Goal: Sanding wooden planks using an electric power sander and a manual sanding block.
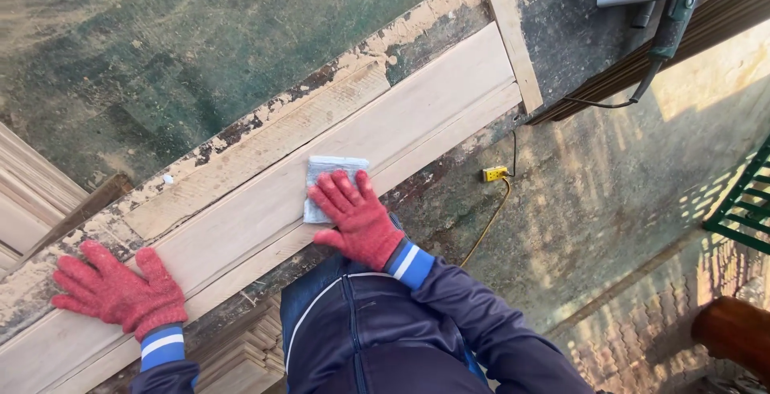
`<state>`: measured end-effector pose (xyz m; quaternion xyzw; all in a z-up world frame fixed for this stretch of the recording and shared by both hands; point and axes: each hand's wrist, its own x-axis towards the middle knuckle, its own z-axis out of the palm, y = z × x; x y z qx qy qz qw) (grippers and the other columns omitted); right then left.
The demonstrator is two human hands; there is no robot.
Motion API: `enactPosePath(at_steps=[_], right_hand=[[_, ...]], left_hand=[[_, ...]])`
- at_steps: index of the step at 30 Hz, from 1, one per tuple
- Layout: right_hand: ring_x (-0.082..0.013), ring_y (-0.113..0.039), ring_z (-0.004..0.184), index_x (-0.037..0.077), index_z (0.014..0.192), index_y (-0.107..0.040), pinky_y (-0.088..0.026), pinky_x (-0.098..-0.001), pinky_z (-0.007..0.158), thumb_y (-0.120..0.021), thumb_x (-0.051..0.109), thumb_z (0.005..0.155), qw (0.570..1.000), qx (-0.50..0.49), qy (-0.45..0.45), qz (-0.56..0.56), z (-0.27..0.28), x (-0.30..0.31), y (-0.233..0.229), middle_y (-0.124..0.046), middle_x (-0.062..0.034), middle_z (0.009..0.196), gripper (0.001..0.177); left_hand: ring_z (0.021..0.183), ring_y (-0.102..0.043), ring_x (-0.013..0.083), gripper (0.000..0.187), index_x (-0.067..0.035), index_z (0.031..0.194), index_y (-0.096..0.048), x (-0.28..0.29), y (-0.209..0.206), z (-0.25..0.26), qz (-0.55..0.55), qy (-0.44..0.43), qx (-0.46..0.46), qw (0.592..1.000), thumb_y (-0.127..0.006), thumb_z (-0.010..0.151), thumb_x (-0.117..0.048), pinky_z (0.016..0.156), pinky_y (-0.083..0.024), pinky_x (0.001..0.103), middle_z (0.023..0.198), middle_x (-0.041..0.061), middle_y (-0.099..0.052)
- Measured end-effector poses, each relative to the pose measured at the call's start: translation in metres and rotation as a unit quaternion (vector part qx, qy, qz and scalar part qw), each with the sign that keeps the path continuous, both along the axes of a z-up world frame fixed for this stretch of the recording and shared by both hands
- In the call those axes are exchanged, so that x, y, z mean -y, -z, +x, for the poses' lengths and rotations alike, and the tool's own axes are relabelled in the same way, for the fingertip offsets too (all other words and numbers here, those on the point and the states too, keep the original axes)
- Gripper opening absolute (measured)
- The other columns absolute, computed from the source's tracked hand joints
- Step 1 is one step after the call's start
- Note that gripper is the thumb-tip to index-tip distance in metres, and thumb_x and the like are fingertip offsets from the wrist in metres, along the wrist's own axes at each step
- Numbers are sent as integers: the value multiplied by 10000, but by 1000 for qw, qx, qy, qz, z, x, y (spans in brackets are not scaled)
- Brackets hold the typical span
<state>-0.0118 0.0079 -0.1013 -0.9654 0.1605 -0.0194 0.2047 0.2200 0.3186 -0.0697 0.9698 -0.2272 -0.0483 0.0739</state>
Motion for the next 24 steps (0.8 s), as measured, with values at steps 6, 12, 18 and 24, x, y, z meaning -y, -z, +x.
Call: enactPosePath(at_steps=[6, 12, 18, 24], right_hand=[[-207, 85, 1611, 213, 1691, -50, 134, -446, 1295, -255, 511, 1123, 974, -121, 144, -123, -27, 192, 27, 93, 6, 1736, 673], [-257, 137, 1616, 157, 1692, 32, 135, -508, 1306, -249, 477, 1139, 971, -96, 177, -132, 22, 89, 44, 163, -59, 1733, 698], [-205, -35, 1612, 234, 1673, -229, 33, -505, 1310, -425, 524, 1096, 995, -51, -55, -63, 25, 52, 29, -71, 15, 1733, 675], [-270, 72, 1608, 158, 1670, -3, 116, -458, 1271, -152, 372, 1123, 940, -204, 272, -30, 9, 215, 6, 82, -61, 1730, 606]], left_hand=[[1464, -158, 679, 727, 259, 1568, -473, 1, 4, 3, -4, -15, -1, 1000, -687, 1024, -174, 1109, 33, 758, 1615, 527, -279], [1461, -164, 689, 723, 266, 1559, -507, -2, 5, 8, -5, -9, 14, 1000, -710, 1024, -177, 1109, 21, 769, 1615, 531, -288], [1443, -187, 706, 699, 260, 1543, -504, 2, 3, 8, -12, 3, 23, 1000, -669, 1067, -224, 1105, -7, 779, 1595, 540, -304], [1468, -162, 639, 732, 172, 1542, -518, -1, 17, 9, -16, -34, 37, 999, -604, 1071, -381, 1124, 6, 764, 1615, 457, -279]])
